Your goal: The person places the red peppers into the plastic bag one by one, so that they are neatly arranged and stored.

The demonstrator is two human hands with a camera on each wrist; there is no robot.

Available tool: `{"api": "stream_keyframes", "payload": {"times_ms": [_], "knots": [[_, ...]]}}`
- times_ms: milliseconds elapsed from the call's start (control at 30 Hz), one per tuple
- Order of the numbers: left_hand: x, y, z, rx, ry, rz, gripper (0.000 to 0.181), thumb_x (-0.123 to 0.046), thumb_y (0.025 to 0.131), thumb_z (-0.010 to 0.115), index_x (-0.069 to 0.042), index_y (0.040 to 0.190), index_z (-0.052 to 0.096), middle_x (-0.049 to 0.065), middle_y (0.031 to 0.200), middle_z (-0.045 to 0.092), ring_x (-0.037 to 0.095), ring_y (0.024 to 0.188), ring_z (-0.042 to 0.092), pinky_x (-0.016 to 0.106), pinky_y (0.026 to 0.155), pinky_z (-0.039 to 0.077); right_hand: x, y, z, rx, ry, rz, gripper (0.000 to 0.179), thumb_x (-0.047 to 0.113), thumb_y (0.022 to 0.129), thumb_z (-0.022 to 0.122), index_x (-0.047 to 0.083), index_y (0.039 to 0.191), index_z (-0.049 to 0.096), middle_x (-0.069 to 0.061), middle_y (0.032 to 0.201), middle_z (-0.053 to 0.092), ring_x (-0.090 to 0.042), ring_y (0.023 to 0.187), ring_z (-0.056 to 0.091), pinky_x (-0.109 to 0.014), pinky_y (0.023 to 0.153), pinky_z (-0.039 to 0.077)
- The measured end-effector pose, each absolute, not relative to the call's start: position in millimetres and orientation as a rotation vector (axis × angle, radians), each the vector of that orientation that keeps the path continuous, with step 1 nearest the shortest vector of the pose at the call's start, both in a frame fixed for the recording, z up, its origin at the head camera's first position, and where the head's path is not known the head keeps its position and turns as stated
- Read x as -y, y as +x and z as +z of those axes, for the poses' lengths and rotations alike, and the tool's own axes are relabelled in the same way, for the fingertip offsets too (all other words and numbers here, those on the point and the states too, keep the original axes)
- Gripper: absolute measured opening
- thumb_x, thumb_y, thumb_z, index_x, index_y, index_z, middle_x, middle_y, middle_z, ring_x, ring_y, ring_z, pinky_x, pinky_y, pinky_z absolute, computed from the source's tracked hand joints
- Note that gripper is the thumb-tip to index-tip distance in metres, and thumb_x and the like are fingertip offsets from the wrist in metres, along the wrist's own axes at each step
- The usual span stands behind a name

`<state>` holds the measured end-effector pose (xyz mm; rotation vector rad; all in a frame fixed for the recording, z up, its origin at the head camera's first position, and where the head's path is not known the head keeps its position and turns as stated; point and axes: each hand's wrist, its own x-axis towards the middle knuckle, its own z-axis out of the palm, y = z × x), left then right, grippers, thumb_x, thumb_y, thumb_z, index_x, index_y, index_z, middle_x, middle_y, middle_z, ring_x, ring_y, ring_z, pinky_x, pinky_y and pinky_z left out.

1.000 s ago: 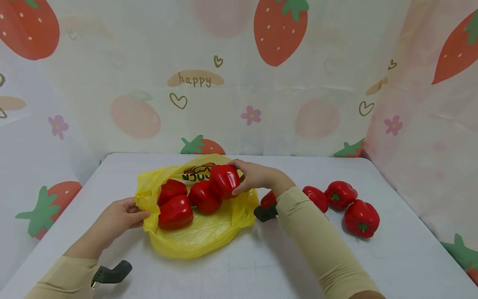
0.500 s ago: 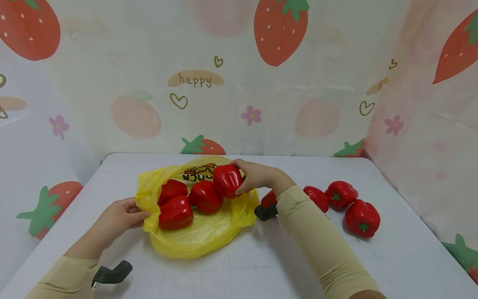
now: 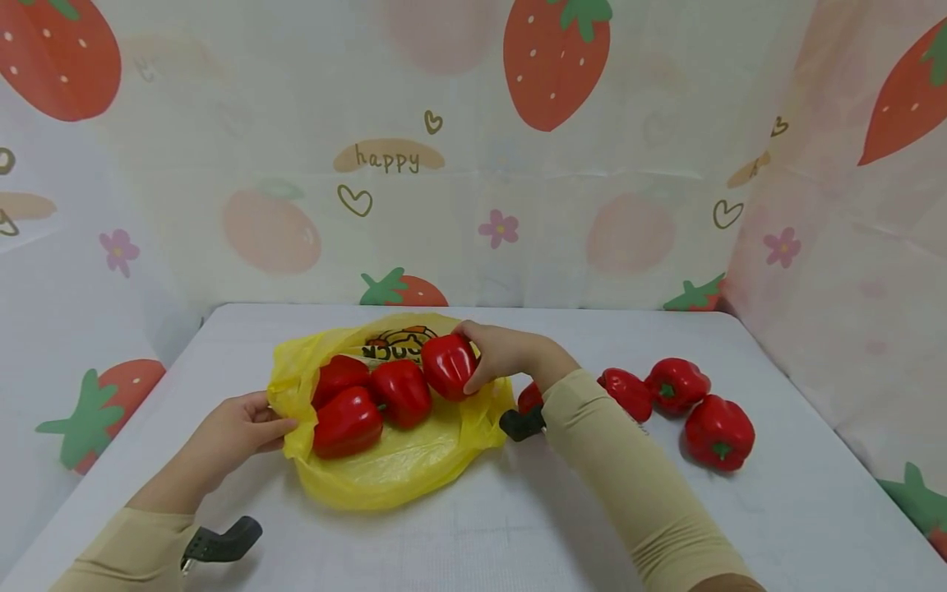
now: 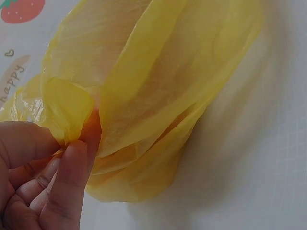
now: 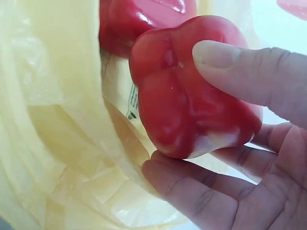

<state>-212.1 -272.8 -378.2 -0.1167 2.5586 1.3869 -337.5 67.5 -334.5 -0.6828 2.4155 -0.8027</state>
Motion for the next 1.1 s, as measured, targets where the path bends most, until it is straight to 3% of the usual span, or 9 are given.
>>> {"api": "stream_keyframes", "payload": {"times_ms": [333, 700, 1100], "knots": [[274.0, -212.9, -378.6, -2.551, -0.129, 1.395, 0.064, -0.034, 0.083, 0.066, 0.001, 0.131, 0.044, 0.02, 0.123, 0.055, 0.023, 0.097, 0.062, 0.036, 0.08, 0.053, -62.4, -339.1, -335.8, -2.466, -0.682, -0.709, 0.079, 0.02, 0.065, 0.083, 0.018, 0.129, 0.036, 0.002, 0.119, 0.05, -0.017, 0.109, 0.046, -0.036, 0.092, 0.045], [279.1, -211.6, -375.7, -2.558, -0.102, 1.436, 0.067, -0.037, 0.083, 0.065, 0.002, 0.133, 0.041, 0.021, 0.122, 0.056, 0.024, 0.098, 0.062, 0.037, 0.08, 0.053, -50.5, -336.2, -337.7, -2.521, -0.736, -0.592, 0.079, 0.022, 0.067, 0.082, 0.013, 0.131, 0.035, 0.001, 0.117, 0.05, -0.017, 0.107, 0.046, -0.031, 0.086, 0.049], [279.6, -210.3, -375.8, -2.55, -0.119, 1.425, 0.066, -0.037, 0.084, 0.063, 0.001, 0.133, 0.041, 0.019, 0.12, 0.057, 0.024, 0.098, 0.062, 0.039, 0.082, 0.052, -42.2, -338.0, -341.2, -2.529, -0.75, -0.482, 0.087, 0.031, 0.069, 0.08, 0.015, 0.138, 0.03, -0.001, 0.123, 0.049, -0.017, 0.111, 0.045, -0.033, 0.093, 0.045]]}}
